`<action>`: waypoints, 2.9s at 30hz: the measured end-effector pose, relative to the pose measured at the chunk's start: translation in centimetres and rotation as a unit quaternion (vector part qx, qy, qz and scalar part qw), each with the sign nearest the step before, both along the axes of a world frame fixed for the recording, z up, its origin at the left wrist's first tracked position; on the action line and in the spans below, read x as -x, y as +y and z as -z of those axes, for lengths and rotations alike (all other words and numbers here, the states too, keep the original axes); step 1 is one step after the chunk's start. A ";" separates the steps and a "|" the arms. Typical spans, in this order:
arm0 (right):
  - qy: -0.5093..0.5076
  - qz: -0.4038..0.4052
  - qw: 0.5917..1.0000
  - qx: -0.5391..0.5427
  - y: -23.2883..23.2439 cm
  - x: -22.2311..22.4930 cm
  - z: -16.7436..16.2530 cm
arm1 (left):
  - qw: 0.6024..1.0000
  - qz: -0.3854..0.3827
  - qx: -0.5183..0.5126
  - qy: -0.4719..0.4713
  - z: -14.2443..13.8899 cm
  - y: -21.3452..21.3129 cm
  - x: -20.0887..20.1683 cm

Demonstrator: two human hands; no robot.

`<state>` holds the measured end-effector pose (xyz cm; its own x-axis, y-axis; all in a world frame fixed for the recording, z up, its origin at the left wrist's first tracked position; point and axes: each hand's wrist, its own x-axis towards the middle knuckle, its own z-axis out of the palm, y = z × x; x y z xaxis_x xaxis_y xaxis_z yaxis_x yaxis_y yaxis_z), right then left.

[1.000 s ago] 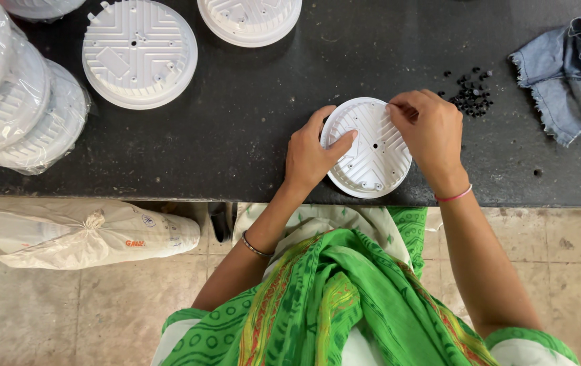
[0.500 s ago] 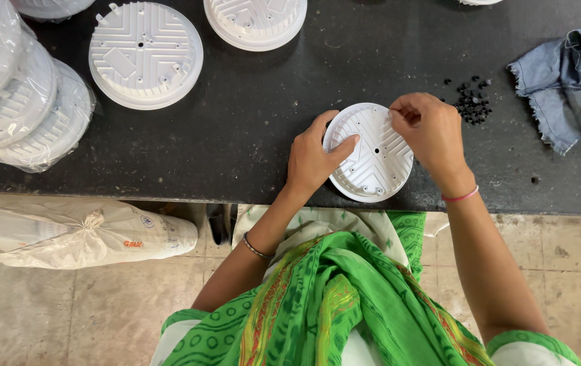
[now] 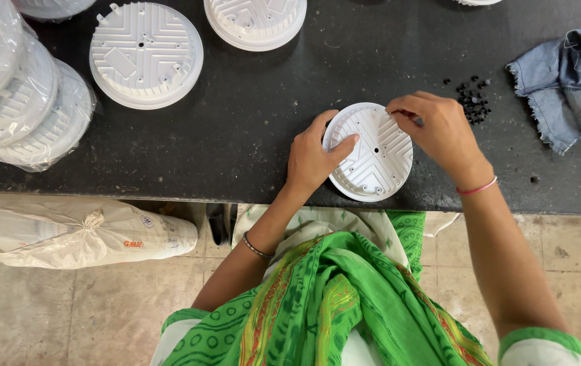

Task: The person picks up a white round plastic light fixture base and inserts small black fasteners one at a time into the holes around its rim, pressing each in by hand. When a base is finished, they place it onto a growing stack of completed bases on the workbench.

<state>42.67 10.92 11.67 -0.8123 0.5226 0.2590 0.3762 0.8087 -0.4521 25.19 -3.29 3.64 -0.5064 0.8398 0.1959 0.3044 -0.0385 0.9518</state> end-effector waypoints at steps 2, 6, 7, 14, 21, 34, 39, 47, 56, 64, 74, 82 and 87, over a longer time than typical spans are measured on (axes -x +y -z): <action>-0.022 -0.021 0.999 -0.029 0.5 0.0 -0.1 | 1.000 0.000 -0.004 0.007 0.1 0.0 0.0; -0.044 -0.075 0.994 -0.060 1.6 0.0 -0.7 | 1.000 0.001 -0.007 0.005 0.2 0.0 0.0; -0.060 -0.082 0.992 -0.076 1.7 0.1 -0.8 | 1.000 0.002 -0.005 0.003 0.2 0.1 0.0; -0.147 -0.112 0.973 -0.137 2.1 0.6 -1.3 | 1.000 -0.002 -0.004 0.004 0.2 0.0 0.0; -0.161 -0.133 0.965 -0.161 2.5 0.7 -1.3 | 1.000 -0.007 0.017 0.007 0.5 0.2 0.1; -0.129 -0.135 0.967 -0.174 2.5 0.3 -0.3 | 0.999 -0.006 0.032 0.015 0.7 0.2 0.2; -0.111 -0.144 0.965 -0.188 2.5 0.0 -0.2 | 1.000 -0.003 0.010 0.012 0.7 0.2 0.1; -0.107 -0.133 0.964 -0.202 2.5 -0.1 0.1 | 1.000 0.000 0.016 0.015 0.5 0.2 0.2; -0.090 -0.094 0.974 -0.184 1.9 0.0 0.7 | 1.000 -0.005 0.002 0.018 0.6 0.0 0.3; -0.028 -0.061 0.994 -0.082 1.2 0.3 0.1 | 1.000 -0.002 0.015 0.000 0.6 -0.1 0.4; -0.034 -0.079 0.986 -0.142 0.5 2.4 0.2 | 1.000 -0.004 0.013 0.023 0.6 -0.1 0.5; -0.045 -0.078 0.980 -0.176 0.5 2.4 0.6 | 1.000 -0.002 0.011 0.018 0.4 -0.2 0.5; -0.020 -0.084 0.981 -0.175 0.4 2.1 1.0 | 0.999 -0.004 0.023 0.025 0.5 -0.1 0.6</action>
